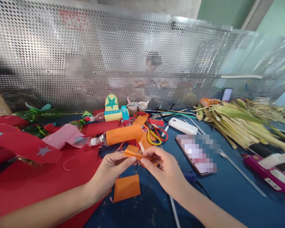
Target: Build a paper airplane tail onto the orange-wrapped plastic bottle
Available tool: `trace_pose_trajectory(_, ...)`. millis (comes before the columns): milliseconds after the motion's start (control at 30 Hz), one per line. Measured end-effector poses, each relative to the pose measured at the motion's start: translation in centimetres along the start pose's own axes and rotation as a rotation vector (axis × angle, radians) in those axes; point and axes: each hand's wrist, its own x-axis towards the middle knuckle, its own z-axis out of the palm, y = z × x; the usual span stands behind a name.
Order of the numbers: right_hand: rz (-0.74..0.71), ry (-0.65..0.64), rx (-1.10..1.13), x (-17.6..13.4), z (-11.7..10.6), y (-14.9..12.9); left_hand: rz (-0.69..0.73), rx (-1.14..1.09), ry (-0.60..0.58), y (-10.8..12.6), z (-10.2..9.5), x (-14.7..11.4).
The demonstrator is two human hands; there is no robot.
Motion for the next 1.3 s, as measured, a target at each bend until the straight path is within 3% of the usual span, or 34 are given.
trace_pose_trajectory(600, -0.162, 0.057, -0.221, -0.5, 0.4, -0.2, 0.011, -0.099, 0.017, 0.4, 0.2, 0.0)
trace_pose_trajectory(867, -0.081, 0.047, -0.21, -0.4, 0.7, -0.2, -0.039, -0.146, 0.047, 0.1, 0.3, 0.2)
trace_pose_trajectory(1033, 0.019, 0.003, -0.048, -0.1, 0.9, 0.3, -0.053, -0.14, 0.004, -0.2, 0.1, 0.4)
trace_pose_trajectory(1133, 0.091, -0.063, -0.082, 0.5, 0.0, 0.0, -0.111, -0.121, 0.03, -0.9, -0.1, 0.7)
trace_pose_trajectory(1300, 0.181, -0.133, -0.454, 1.1, -4.3, -1.0, -0.207, -0.183, 0.031, -2.8, -0.5, 1.5)
